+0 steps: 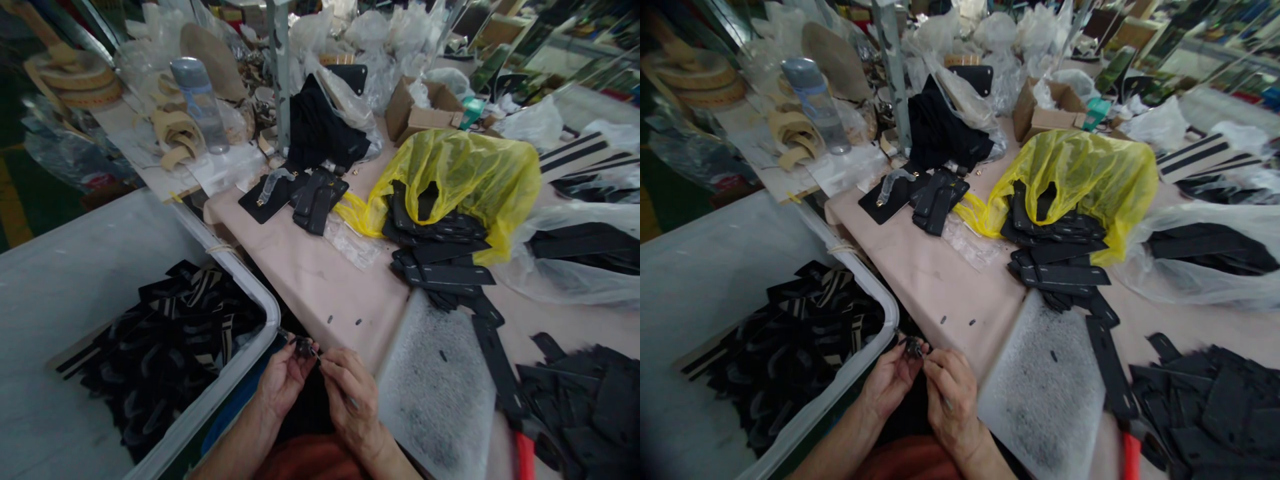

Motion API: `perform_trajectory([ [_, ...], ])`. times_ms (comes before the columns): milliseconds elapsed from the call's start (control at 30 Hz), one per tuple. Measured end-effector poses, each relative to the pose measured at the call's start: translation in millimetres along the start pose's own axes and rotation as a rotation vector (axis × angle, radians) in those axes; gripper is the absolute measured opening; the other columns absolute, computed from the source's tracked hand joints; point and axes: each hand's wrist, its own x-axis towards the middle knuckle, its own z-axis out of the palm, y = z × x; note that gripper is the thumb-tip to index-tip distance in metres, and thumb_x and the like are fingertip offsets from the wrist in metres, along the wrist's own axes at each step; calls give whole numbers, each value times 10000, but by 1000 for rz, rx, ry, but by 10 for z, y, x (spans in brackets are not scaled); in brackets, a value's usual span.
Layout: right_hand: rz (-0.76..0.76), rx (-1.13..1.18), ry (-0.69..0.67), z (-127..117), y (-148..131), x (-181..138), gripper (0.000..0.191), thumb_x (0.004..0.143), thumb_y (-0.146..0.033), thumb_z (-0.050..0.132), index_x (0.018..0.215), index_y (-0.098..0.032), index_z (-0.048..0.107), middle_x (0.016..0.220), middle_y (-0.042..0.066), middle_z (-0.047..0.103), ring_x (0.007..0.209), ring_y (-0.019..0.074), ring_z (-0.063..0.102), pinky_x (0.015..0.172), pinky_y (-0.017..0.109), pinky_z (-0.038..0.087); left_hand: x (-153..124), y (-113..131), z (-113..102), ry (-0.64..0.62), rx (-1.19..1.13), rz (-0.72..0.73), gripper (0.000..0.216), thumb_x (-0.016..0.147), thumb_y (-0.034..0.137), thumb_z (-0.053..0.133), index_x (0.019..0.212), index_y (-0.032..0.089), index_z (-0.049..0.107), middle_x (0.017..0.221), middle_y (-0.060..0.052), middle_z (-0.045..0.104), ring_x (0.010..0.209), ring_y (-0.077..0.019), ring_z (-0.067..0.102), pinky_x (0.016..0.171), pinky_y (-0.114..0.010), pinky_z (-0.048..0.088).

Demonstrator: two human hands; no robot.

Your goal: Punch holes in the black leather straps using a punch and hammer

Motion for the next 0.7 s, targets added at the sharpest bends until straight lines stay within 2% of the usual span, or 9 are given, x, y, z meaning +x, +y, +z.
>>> perform_trajectory([
  [133, 30, -36, -59, 70, 83, -29, 305, 883, -2, 483, 1030, -228, 626, 987, 60, 661, 921, 192, 631, 811, 371, 519, 9, -38, 16, 11, -25, -9, 232, 920, 5, 427, 854, 122, 616, 796, -95, 726, 713, -181, 724, 655, -282, 608],
  [367, 0, -51, -49, 0, 22, -8, 335, 879, -6, 475, 1085, -233, 610, 979, 67, 645, 911, 198, 620, 820, 399, 516, 24, -21, 23, 24, -38, -11, 211, 952, 93, 438, 856, 140, 620, 771, -80, 727, 699, -194, 728, 628, -299, 610],
  [500, -19, -109, -79, 42, 19, 73, 307, 879, -6, 471, 1052, -224, 600, 928, 52, 646, 842, 181, 612, 806, 388, 507, 57, -29, 13, 34, -66, -26, 249, 960, 89, 415, 835, 144, 623, 757, -78, 729, 679, -184, 726, 608, -283, 608],
  [700, 6, -177, -116, 76, -26, 106, 250, 892, -20, 463, 1015, -214, 563, 918, 55, 651, 854, 186, 614, 834, 398, 485, 86, -57, 21, 6, -139, -31, 267, 951, 82, 440, 790, 138, 645, 743, -68, 724, 676, -155, 719, 656, -256, 607],
])
